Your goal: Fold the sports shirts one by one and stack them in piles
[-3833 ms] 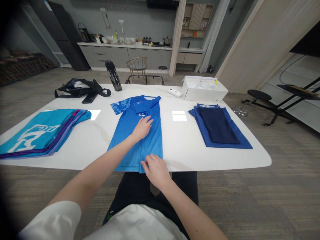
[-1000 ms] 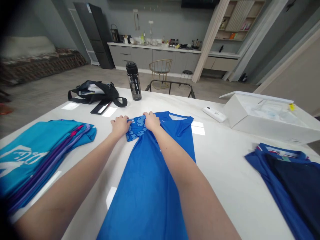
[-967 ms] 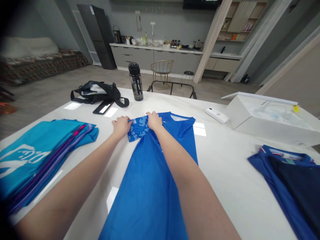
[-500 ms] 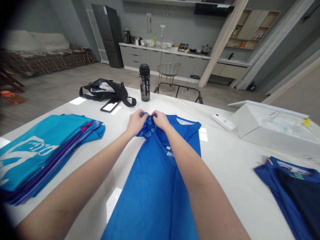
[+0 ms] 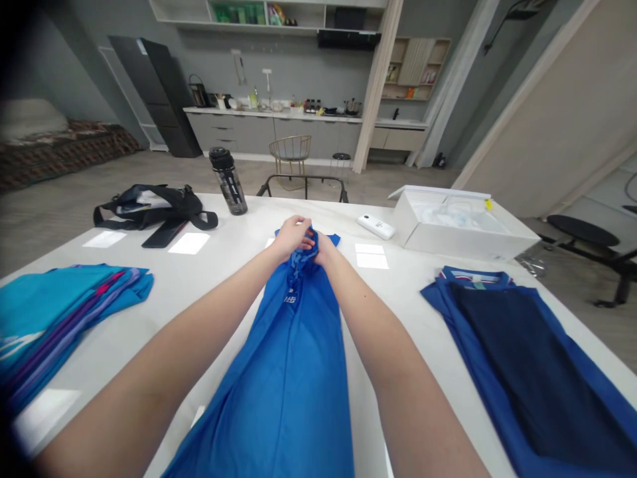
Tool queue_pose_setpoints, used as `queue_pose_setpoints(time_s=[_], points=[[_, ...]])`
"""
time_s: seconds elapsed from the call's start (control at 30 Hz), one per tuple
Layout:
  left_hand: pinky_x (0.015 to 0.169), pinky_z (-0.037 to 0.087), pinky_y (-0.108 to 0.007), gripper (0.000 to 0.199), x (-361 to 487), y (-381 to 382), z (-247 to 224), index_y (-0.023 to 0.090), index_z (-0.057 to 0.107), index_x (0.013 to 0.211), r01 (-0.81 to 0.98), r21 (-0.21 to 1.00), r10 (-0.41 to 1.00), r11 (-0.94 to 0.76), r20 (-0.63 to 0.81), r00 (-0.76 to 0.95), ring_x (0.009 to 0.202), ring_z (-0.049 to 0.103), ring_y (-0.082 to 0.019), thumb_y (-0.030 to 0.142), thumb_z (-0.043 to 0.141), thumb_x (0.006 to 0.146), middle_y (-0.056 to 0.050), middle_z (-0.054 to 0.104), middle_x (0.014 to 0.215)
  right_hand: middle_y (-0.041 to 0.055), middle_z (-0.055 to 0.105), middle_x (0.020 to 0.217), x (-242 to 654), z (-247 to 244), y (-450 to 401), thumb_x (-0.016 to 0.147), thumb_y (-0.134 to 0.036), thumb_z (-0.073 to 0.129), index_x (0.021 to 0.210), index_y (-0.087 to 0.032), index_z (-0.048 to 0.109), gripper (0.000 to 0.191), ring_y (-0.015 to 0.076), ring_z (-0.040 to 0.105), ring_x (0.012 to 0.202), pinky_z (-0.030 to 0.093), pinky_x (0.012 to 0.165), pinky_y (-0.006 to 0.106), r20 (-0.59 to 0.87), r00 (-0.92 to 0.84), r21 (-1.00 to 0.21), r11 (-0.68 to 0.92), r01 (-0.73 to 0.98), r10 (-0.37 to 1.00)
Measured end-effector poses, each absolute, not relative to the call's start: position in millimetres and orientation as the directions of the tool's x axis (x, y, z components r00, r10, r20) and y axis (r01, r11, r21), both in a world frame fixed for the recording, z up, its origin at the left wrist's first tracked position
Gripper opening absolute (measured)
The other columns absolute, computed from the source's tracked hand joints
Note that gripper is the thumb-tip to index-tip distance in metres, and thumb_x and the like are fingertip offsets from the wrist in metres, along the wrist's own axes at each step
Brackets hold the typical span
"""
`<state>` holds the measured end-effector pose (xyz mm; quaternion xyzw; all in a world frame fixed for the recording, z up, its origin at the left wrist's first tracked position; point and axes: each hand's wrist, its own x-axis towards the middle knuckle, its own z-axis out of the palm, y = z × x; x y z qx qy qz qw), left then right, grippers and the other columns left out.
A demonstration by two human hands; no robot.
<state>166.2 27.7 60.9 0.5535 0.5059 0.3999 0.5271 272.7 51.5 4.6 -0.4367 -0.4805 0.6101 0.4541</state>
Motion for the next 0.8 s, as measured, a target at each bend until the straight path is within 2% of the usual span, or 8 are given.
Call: queue_pose_setpoints(time_s=[0.1, 0.2, 0.27, 0.33, 0.43, 0.53, 0.67, 0.8], points=[[0.059, 0.057, -0.029, 0.032, 176, 26, 32, 0.016, 0.060, 0.105, 0.228, 0.973, 0.970, 0.047, -0.099, 0.222, 0.065, 0.068, -0.015, 0.041, 0.041, 0.100, -0.012, 0.071, 0.101, 0.0021, 0.058, 0.065, 307, -7, 30, 0.096, -0.063, 0.038, 0.082, -0.024, 0.049, 0.042, 0.0201, 0.060, 0.060, 0.053, 0.057, 0.033, -0.242, -0.067, -0.948, -0.250, -0.197, 0.968], [0.076, 0.058, -0.031, 0.029, 167, 28, 0, 0.015, 0.065, 0.110, 0.414, 0.903, 0.979, -0.111, 0.029, 0.200, 0.085, 0.071, -0.018, 0.023, 0.040, 0.097, -0.011, 0.072, 0.108, 0.0073, 0.068, 0.087, 324, -19, 9, 0.095, -0.058, 0.049, 0.098, -0.021, 0.055, 0.037, 0.0189, 0.068, 0.073, 0.057, 0.066, 0.033, -0.383, 0.079, -0.912, -0.363, -0.192, 0.921], [0.092, 0.055, -0.032, 0.035, 154, 30, -15, 0.016, 0.066, 0.114, 0.562, 0.791, 0.966, -0.243, 0.143, 0.215, 0.101, 0.069, -0.018, 0.012, 0.040, 0.092, -0.010, 0.072, 0.114, 0.0085, 0.070, 0.093, 324, -26, -1, 0.090, -0.045, 0.065, 0.108, -0.018, 0.057, 0.033, 0.0186, 0.069, 0.077, 0.058, 0.068, 0.031, -0.394, 0.160, -0.919, -0.381, -0.102, 0.905], [0.106, 0.047, -0.036, 0.041, 139, 33, -24, 0.016, 0.067, 0.118, 0.699, 0.622, 0.936, -0.352, 0.234, 0.263, 0.117, 0.063, -0.020, 0.007, 0.040, 0.088, -0.011, 0.069, 0.122, 0.0095, 0.070, 0.094, 318, -32, -4, 0.082, -0.031, 0.076, 0.115, -0.015, 0.057, 0.041, 0.0193, 0.069, 0.076, 0.058, 0.066, 0.030, -0.376, 0.238, -0.924, -0.383, -0.019, 0.895], [0.118, 0.031, -0.054, 0.048, 117, 40, -30, 0.020, 0.062, 0.129, 0.840, 0.371, 0.913, -0.396, 0.257, 0.317, 0.132, 0.052, -0.027, 0.009, 0.039, 0.089, -0.012, 0.061, 0.137, 0.0097, 0.069, 0.097, 307, -37, 2, 0.075, -0.025, 0.080, 0.121, -0.014, 0.057, 0.053, 0.0202, 0.067, 0.076, 0.057, 0.062, 0.029, -0.335, 0.336, -0.927, -0.371, 0.048, 0.880], [0.117, 0.014, -0.071, 0.048, 99, 55, -32, 0.023, 0.056, 0.136, 0.888, 0.267, 0.926, -0.374, 0.165, 0.340, 0.136, 0.048, -0.031, 0.018, 0.038, 0.093, -0.013, 0.058, 0.141, 0.0075, 0.069, 0.099, 301, -41, 13, 0.075, -0.030, 0.080, 0.121, -0.018, 0.060, 0.052, 0.0209, 0.066, 0.080, 0.055, 0.066, 0.030, -0.207, 0.438, -0.911, -0.336, 0.241, 0.875], [0.116, 0.008, -0.072, 0.045, 82, 83, -35, 0.024, 0.060, 0.131, 0.904, 0.237, 0.935, -0.355, 0.087, 0.344, 0.134, 0.047, -0.033, 0.027, 0.041, 0.091, -0.013, 0.061, 0.135, 0.0046, 0.070, 0.097, 299, -43, 22, 0.080, -0.026, 0.073, 0.116, -0.021, 0.064, 0.037, 0.0202, 0.066, 0.088, 0.052, 0.082, 0.032, 0.000, 0.420, -0.802, -0.251, 0.542, 0.907], [0.114, 0.017, -0.069, 0.031, 69, 108, -34, 0.023, 0.073, 0.102, 0.903, 0.220, 0.930, -0.368, 0.070, 0.361, 0.127, 0.050, -0.037, 0.036, 0.054, 0.082, -0.012, 0.067, 0.122, 0.0026, 0.069, 0.092, 298, -42, 19, 0.085, -0.018, 0.060, 0.106, -0.023, 0.067, 0.023, 0.0197, 0.064, 0.086, 0.048, 0.082, 0.031, 0.156, 0.308, -0.771, -0.079, 0.632, 0.938]])
